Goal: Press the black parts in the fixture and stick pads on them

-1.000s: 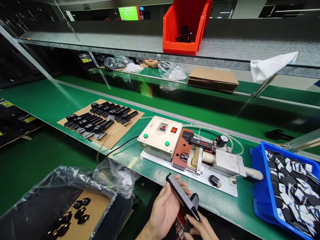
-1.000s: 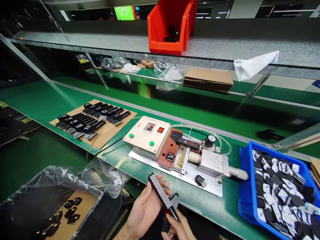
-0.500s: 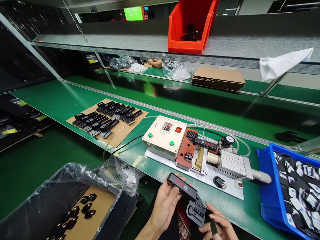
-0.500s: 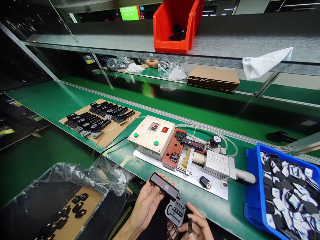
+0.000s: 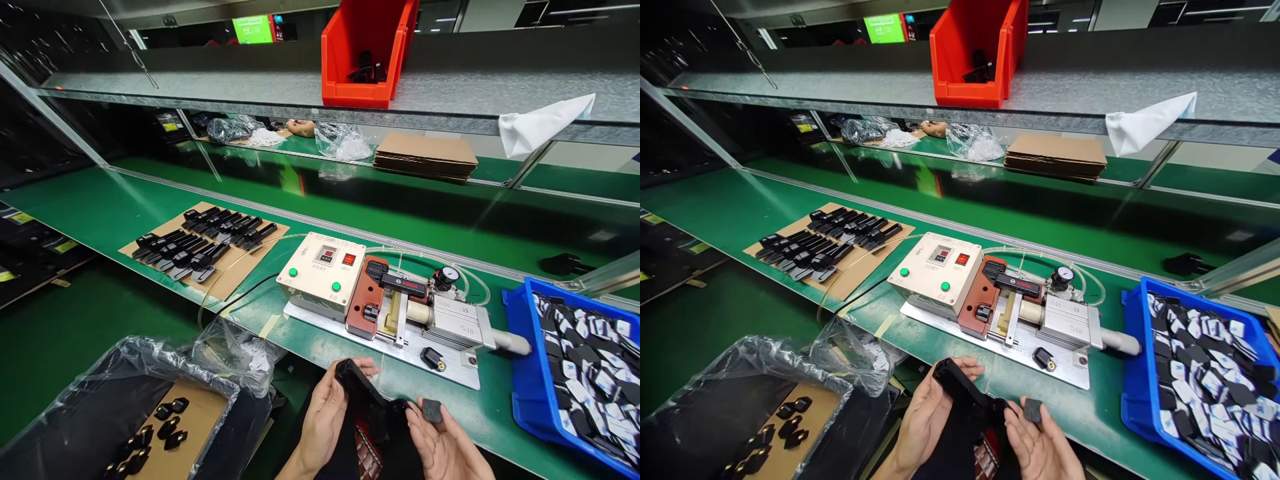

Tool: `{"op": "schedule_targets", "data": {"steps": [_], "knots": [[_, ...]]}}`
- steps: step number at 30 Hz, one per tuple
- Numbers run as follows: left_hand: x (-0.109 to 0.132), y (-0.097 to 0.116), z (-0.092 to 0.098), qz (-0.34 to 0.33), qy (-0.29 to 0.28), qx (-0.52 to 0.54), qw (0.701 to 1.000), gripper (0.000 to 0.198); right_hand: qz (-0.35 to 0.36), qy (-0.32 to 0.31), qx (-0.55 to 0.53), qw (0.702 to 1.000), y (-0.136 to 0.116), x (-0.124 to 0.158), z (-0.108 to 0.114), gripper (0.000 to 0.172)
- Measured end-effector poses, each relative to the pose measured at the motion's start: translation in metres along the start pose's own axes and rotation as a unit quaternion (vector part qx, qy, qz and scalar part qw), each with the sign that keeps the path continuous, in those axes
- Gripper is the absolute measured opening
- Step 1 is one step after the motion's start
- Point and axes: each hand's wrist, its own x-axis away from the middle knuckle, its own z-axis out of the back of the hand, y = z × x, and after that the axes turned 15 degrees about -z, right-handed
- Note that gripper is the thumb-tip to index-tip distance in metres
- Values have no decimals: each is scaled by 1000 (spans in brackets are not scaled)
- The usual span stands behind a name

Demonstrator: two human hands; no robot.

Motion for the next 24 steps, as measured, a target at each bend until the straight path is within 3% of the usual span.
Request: {"op": "schedule_targets", "data": {"steps": [3,5,6,9,13,15,20,24], "knots": [[1,1,-9,4,-28,58,998,43,-47,-8,-4,999,0,-10,0,23],[1,2,-16,8,-10,72,997,44,22,35,67,997,9,-12,-7,32],[0,3,-19,7,6,72,997,45,93,77,121,985,14,-11,-12,37],[-3,4,-23,5,29,71,997,44,309,194,283,887,25,-5,-24,42],[-5,1,-18,-46,20,35,998,42,387,171,529,735,30,0,-27,33],[-3,-1,-15,-60,32,15,998,46,412,163,591,675,33,-1,-31,28],[1,-4,-10,-82,30,-14,996,52,415,160,604,662,47,-7,-51,21],[4,-7,-6,-97,4,-28,995,49,420,156,648,615,49,-11,-57,19]]}}
